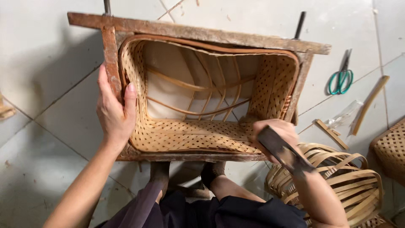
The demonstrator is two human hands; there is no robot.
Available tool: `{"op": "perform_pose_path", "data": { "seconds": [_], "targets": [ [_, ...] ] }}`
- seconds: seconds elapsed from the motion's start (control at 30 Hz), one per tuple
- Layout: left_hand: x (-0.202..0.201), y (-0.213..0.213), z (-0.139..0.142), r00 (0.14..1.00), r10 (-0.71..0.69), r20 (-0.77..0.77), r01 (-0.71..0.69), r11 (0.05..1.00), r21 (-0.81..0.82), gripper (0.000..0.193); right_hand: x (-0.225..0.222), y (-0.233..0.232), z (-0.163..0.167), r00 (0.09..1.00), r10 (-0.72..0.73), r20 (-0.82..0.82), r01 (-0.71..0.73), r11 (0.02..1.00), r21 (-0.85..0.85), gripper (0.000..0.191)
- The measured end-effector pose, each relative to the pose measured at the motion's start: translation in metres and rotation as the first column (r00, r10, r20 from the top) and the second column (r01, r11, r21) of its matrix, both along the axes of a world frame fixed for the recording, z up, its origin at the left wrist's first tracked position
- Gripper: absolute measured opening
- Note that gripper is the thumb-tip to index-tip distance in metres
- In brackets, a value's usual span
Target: The person weaves bamboo strips into a rectangular basket frame held in a wooden jig on the floor. They press strips into place, tap them with a hammer, trim excess material with scissors, cut with a knife, and rotate the jig to work on different sides.
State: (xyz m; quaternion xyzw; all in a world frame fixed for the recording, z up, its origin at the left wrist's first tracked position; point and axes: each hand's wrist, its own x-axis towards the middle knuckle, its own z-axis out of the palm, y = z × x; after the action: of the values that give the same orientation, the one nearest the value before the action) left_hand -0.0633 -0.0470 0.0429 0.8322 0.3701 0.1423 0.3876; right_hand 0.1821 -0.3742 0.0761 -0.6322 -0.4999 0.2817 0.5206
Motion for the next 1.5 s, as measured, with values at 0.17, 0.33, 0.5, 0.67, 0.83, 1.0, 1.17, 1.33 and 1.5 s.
{"op": "perform_pose_path", "data": {
  "seconds": [0.17, 0.33, 0.5, 0.67, 0.83, 1.0, 1.17, 1.33, 1.5],
  "targets": [
    [-0.003, -0.001, -0.001, 1.000, 0.017, -0.011, -0.017, 1.000, -0.023, 0.066, 0.009, 0.009, -0.008, 0.996, -0.052, 0.077, 0.051, 0.999, 0.018, 0.050],
    [-0.001, 0.000, -0.006, 0.999, 0.004, -0.034, -0.001, 0.996, 0.093, 0.065, -0.010, 0.010, -0.001, 0.984, -0.072, -0.166, 0.062, 0.996, -0.063, 0.056],
    [0.000, -0.004, -0.001, 0.996, 0.067, -0.060, -0.072, 0.994, -0.077, 0.071, -0.040, 0.036, 0.000, 0.878, 0.053, -0.477, 0.097, 0.954, 0.284, 0.054],
    [0.002, -0.003, 0.001, 0.999, 0.004, -0.042, -0.002, 0.998, 0.064, 0.065, -0.051, 0.063, 0.007, 0.916, 0.017, -0.400, 0.100, 0.957, 0.272, 0.040],
    [0.003, -0.004, 0.000, 0.998, 0.030, -0.054, -0.030, 1.000, 0.006, 0.066, -0.061, 0.081, 0.010, 0.948, 0.052, -0.313, 0.024, 0.971, 0.236, 0.020],
    [0.006, -0.003, 0.000, 0.997, 0.061, -0.057, -0.061, 0.998, -0.007, 0.069, -0.083, 0.097, 0.001, 0.924, 0.011, -0.381, 0.142, 0.918, 0.370, 0.018],
    [0.007, -0.002, -0.003, 0.993, 0.075, -0.087, -0.074, 0.997, 0.017, 0.069, -0.094, 0.118, -0.002, 0.974, -0.076, -0.215, 0.123, 0.969, 0.214, 0.015],
    [0.007, -0.001, -0.002, 0.999, 0.038, 0.005, -0.038, 0.997, 0.069, 0.065, -0.119, 0.110, 0.003, 0.919, -0.100, -0.381, 0.035, 0.984, -0.172, 0.019],
    [0.008, 0.001, 0.000, 0.996, 0.049, 0.071, -0.052, 0.998, 0.039, 0.065, -0.129, 0.130, -0.014, 0.923, -0.063, -0.379, 0.069, 0.998, 0.002, 0.022]
  ]
}}
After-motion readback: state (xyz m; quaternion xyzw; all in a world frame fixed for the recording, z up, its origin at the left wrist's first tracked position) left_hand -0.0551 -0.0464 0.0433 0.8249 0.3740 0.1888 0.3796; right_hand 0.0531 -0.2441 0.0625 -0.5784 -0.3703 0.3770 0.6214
